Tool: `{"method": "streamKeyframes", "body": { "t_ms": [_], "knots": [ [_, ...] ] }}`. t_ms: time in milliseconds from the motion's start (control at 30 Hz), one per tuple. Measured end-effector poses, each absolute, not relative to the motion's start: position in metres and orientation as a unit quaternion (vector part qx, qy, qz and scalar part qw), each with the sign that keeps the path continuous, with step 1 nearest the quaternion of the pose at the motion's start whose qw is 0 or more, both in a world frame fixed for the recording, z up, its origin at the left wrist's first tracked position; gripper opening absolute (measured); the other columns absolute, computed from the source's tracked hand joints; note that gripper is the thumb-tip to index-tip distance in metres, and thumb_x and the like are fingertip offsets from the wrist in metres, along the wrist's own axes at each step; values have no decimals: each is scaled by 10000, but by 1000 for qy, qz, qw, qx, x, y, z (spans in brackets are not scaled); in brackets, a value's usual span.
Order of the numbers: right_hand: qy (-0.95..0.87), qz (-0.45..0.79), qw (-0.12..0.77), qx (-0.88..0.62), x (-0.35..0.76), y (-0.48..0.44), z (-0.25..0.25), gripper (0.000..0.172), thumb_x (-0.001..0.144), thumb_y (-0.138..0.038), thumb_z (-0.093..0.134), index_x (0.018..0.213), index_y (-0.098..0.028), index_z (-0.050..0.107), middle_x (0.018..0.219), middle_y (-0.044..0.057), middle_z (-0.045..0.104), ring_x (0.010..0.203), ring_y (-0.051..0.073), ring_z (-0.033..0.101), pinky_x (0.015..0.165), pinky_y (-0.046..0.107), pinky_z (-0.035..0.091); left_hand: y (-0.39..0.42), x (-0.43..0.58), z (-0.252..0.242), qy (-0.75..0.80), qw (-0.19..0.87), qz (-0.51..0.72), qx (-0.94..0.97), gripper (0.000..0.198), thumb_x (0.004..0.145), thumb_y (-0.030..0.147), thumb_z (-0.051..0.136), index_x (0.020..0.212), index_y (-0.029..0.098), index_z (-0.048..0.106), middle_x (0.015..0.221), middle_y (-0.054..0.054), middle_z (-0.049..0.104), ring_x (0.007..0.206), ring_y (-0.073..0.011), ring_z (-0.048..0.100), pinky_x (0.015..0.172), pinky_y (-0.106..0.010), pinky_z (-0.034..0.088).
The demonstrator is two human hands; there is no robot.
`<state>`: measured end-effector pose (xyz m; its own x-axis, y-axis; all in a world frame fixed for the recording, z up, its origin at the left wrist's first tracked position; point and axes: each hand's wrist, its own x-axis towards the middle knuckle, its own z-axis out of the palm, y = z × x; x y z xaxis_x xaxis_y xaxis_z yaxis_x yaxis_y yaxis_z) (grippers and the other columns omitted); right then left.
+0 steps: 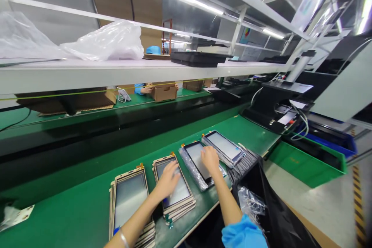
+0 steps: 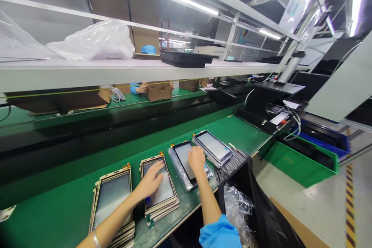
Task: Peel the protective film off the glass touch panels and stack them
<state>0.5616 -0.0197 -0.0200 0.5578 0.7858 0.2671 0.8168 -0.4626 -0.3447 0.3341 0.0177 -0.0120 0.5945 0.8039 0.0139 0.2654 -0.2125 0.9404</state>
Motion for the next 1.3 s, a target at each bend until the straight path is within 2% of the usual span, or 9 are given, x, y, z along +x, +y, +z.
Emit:
{"method": "streamKeyframes", "body": {
  "t_ms": [67, 133, 233, 367, 500, 833, 1100, 1300],
  "knots": [
    [-447, -38, 199, -871, 585, -18, -19, 233, 858, -167, 470, 1008, -77, 625, 1021, 205, 594, 975, 319, 552, 792, 378, 411, 23, 369, -15, 376, 565, 246, 692, 267, 839, 289, 616, 1083, 178, 628, 1288, -113, 567, 1215, -265, 492, 1058, -497, 326],
    [-444, -42, 183, -876, 597, -18, -21, 221, 855, -168, 485, 1002, -89, 629, 972, 181, 608, 938, 297, 566, 777, 357, 413, 27, 400, -19, 400, 610, 235, 642, 274, 884, 303, 575, 1120, 165, 593, 1217, -96, 589, 1085, -242, 572, 944, -483, 445],
    [-472, -58, 167, -864, 592, -17, -24, 220, 876, -166, 464, 1027, -107, 614, 1016, 169, 599, 960, 281, 553, 795, 349, 408, 34, 427, -23, 436, 656, 238, 569, 301, 894, 309, 563, 1158, 164, 563, 1190, -92, 582, 1008, -227, 596, 853, -443, 507],
    [-559, -60, 142, -814, 562, -14, -25, 156, 889, -245, 517, 992, -155, 591, 1039, 109, 594, 995, 244, 537, 817, 311, 409, 47, 436, -26, 472, 688, 264, 484, 329, 891, 303, 567, 1191, 170, 540, 1223, -98, 558, 1024, -234, 587, 847, -443, 512],
    [-609, -41, 105, -785, 534, -8, -24, 252, 830, -385, 620, 929, -158, 573, 976, 99, 606, 948, 259, 561, 767, 321, 437, 58, 435, -27, 490, 701, 287, 431, 333, 893, 308, 564, 1194, 170, 539, 1225, -98, 557, 1033, -237, 583, 856, -449, 505],
    [-612, -4, 35, -790, 527, 3, -11, 135, 888, -208, 524, 1000, -146, 565, 1010, 134, 621, 967, 255, 608, 720, 300, 463, 62, 431, -26, 476, 717, 293, 416, 311, 894, 310, 561, 1172, 171, 556, 1224, -95, 564, 1054, -238, 574, 887, -460, 485],
    [-604, 43, 23, -795, 526, 8, -7, 191, 932, -198, 459, 1048, -104, 578, 1030, 141, 634, 956, 231, 618, 765, 321, 477, 59, 429, -30, 460, 701, 271, 472, 325, 897, 317, 555, 1188, 174, 546, 1232, -98, 560, 1056, -241, 575, 885, -462, 488],
    [-606, 101, 75, -786, 537, 15, -10, 218, 925, -326, 536, 973, -124, 603, 939, 44, 633, 835, 164, 617, 781, 364, 504, 53, 430, -34, 424, 624, 249, 607, 352, 898, 318, 550, 1228, 196, 530, 1342, -105, 490, 1175, -272, 504, 978, -519, 411]
  ]
}}
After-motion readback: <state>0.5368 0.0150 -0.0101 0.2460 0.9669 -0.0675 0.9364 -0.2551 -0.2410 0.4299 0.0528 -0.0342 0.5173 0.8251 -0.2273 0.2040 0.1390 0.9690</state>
